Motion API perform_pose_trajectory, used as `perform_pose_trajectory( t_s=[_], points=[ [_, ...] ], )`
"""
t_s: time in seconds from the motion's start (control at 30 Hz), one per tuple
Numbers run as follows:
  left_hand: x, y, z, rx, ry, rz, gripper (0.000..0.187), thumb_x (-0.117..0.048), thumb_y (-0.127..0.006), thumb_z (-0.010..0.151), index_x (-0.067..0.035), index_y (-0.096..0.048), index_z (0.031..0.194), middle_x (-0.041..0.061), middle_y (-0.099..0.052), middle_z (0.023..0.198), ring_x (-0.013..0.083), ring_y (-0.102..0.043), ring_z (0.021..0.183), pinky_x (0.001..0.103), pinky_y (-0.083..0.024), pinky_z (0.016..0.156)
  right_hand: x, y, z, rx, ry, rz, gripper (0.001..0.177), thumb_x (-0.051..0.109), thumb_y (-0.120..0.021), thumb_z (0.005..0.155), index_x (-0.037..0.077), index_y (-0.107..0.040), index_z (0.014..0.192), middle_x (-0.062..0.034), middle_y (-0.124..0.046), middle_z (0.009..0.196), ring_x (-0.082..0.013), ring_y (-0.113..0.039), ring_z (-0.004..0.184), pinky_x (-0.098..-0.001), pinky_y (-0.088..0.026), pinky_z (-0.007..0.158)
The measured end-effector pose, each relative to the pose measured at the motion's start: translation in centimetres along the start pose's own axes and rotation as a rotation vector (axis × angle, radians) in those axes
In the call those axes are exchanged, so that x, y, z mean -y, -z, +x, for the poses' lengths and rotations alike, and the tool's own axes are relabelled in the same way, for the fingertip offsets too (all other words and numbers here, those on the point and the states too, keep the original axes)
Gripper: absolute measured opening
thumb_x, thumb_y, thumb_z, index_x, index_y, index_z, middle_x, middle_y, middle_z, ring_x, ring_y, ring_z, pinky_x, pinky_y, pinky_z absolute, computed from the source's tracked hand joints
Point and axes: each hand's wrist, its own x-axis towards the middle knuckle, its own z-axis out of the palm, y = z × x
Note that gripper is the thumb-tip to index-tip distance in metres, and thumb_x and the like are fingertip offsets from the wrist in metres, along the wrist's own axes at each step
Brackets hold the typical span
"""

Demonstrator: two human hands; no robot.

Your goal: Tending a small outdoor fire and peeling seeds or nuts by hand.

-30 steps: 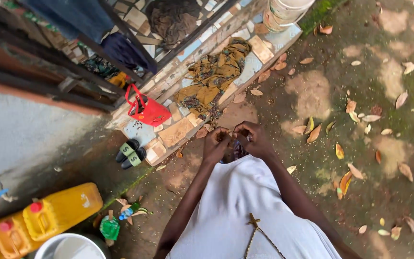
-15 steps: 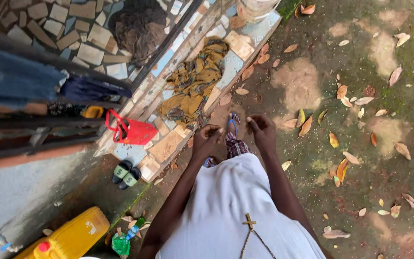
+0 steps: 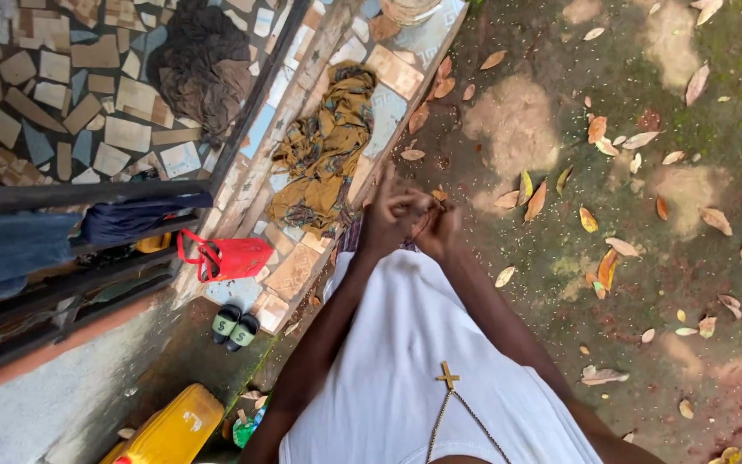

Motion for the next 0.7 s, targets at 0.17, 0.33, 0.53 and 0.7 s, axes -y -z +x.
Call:
perform_pose_trajectory(
  t_s=[0.17,0.33,0.53,0.7],
  points=[
    [5.4,4.9,4.7,-0.171,0.088,-0.335,0.098,-0.038,-0.069,0.094,-0.012,-0.001,0.161,0.018,-0.076,0.110,0.0163,-0.074,0.087,0.029,-0.062,0.073,3.6,3.2,4.2,0.135,0.210,0.179,0.067,0.056,-0.040,0.107,-0.004,-0.065,0.124,-0.0139,-0.069,0.095,-0.0259,-0.061,0.076,-0.0392,-0.052,0.073],
    [4.3,9.2,5.5,-0.268,0.292,-0.330,0.070,-0.046,-0.061,0.101,-0.003,-0.045,0.154,0.013,-0.081,0.104,0.0112,-0.076,0.079,0.022,-0.057,0.063,6.7,6.7,4.9,-0.060,0.454,0.144,0.062,0.055,-0.045,0.104,0.001,-0.069,0.122,-0.0098,-0.071,0.087,-0.0218,-0.057,0.070,-0.0390,-0.047,0.069],
    [20.5,13.6,8.1,-0.228,0.278,-0.218,0.068,-0.045,-0.072,0.103,0.006,-0.049,0.142,0.010,-0.074,0.093,0.0111,-0.064,0.072,0.026,-0.049,0.060,8.4,12.7,8.0,-0.176,0.479,0.098,0.053,0.047,-0.050,0.103,0.001,-0.068,0.123,-0.0097,-0.075,0.085,-0.0216,-0.057,0.064,-0.0400,-0.047,0.066],
    [29.7,17.8,2.5,-0.360,0.504,-0.045,0.047,-0.047,-0.072,0.097,-0.004,-0.062,0.114,0.009,-0.073,0.090,0.0141,-0.067,0.071,0.030,-0.054,0.060,8.7,17.9,12.7,-0.362,0.576,-0.534,0.042,0.037,-0.059,0.104,0.000,-0.056,0.124,-0.0153,-0.073,0.086,-0.0253,-0.062,0.061,-0.0401,-0.047,0.055]
  ],
)
